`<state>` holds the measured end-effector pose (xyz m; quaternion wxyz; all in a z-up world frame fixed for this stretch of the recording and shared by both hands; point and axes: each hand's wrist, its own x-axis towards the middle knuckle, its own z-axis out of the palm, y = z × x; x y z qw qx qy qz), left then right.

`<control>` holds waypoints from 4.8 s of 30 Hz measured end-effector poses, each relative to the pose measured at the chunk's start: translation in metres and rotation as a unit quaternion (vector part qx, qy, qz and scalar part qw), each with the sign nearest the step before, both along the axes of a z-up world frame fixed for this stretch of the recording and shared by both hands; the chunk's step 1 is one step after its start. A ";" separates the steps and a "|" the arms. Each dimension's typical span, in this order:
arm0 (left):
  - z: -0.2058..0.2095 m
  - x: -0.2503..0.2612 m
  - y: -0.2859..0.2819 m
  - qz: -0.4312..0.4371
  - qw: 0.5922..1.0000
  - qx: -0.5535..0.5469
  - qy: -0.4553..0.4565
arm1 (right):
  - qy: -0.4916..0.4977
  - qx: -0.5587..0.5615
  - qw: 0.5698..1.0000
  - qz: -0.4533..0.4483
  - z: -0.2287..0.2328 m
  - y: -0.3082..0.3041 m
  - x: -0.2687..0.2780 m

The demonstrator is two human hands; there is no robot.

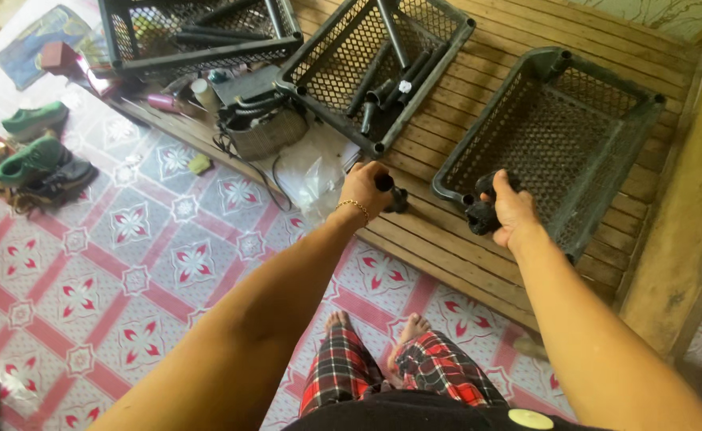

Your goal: The person repeatedly picks up black plastic pipe segments and end caps from a crate, fits the caps onto the pipe ends, and places the assembled pieces back into the crate. The activity continues with multiple pipe segments and caps handled one at a time.

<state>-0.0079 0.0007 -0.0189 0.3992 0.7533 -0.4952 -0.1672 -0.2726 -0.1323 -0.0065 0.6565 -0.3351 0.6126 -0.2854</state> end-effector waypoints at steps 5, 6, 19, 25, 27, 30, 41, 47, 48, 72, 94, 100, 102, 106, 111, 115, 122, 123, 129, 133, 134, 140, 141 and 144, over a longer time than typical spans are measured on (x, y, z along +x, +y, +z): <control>-0.035 -0.015 0.001 0.007 1.000 0.004 0.000 | 0.036 -0.021 0.996 0.077 -0.008 -0.016 -0.011; -0.043 -0.019 0.002 0.001 1.000 0.007 0.001 | 0.053 -0.023 0.994 0.092 -0.013 -0.017 -0.013; -0.105 0.014 -0.093 -0.044 0.993 0.092 -0.062 | 0.026 -0.081 0.993 0.080 -0.075 -0.021 -0.005; -0.158 0.014 -0.137 -0.137 0.969 0.153 -0.138 | 0.068 -0.100 0.990 0.068 -0.098 -0.019 -0.006; -0.176 0.013 -0.140 -0.135 0.976 0.130 -0.113 | 0.063 -0.098 0.991 0.066 -0.104 -0.017 -0.003; -0.203 0.009 -0.150 -0.160 0.957 0.208 -0.121 | 0.064 -0.090 0.992 0.064 -0.113 -0.019 0.004; -0.234 0.011 -0.135 -0.221 0.948 0.197 -0.117 | 0.045 -0.073 0.993 0.076 -0.139 -0.026 0.065; -0.184 0.047 -0.172 -0.166 0.980 -0.048 -0.101 | 0.065 -0.075 0.993 0.066 -0.141 -0.026 0.081; -0.182 0.060 -0.186 -0.122 0.985 -0.042 -0.114 | 0.075 -0.062 0.993 0.060 -0.140 -0.024 0.080; -0.136 0.166 -0.234 0.109 0.984 0.119 0.068 | -0.111 -0.035 0.992 -0.046 -0.068 -0.048 0.107; 0.107 0.086 -0.191 0.164 0.708 -0.188 0.660 | 0.071 -0.654 0.728 0.194 0.117 -0.113 0.252; 0.119 0.069 -0.180 0.293 0.805 -0.224 0.465 | 0.060 -0.617 0.778 0.104 0.133 -0.189 0.228; 0.123 0.075 -0.181 0.339 0.801 -0.236 0.433 | -0.079 -0.378 0.918 0.086 0.148 -0.194 0.230; 0.126 0.069 -0.186 0.314 0.782 -0.256 0.473 | -0.199 -0.220 0.940 0.171 0.165 -0.161 0.227; 0.150 0.056 -0.179 0.237 0.813 -0.288 0.446 | -0.187 -0.272 0.912 0.243 0.173 -0.137 0.231; 0.171 0.058 -0.158 0.278 0.811 -0.185 0.480 | -0.152 -0.332 0.915 0.171 0.161 -0.156 0.235; 0.178 0.097 -0.133 -0.096 0.677 -0.047 0.728 | -0.074 -0.514 0.839 0.159 0.136 -0.165 0.253; 0.174 0.100 -0.132 -0.099 0.686 -0.051 0.719 | -0.069 -0.549 0.819 0.152 0.136 -0.164 0.252; 0.155 0.117 -0.135 0.064 0.738 -0.083 0.666 | -0.267 -0.170 0.896 0.313 0.171 -0.156 0.238; 0.144 0.120 -0.144 0.121 0.745 -0.089 0.649 | -0.131 -0.277 0.841 0.446 0.176 -0.116 0.257; 0.141 0.121 -0.145 0.144 0.765 -0.075 0.623 | -0.086 -0.308 0.836 0.446 0.175 -0.108 0.263; 0.124 0.139 -0.125 0.069 0.865 -0.019 0.497 | 0.086 -0.336 0.837 0.423 0.162 -0.104 0.278; 0.122 0.140 -0.120 0.046 0.874 -0.016 0.483 | 0.132 -0.361 0.823 0.417 0.158 -0.103 0.280; 0.122 0.131 -0.115 0.040 0.938 0.068 0.338 | 0.128 -0.368 0.876 0.284 0.151 -0.102 0.285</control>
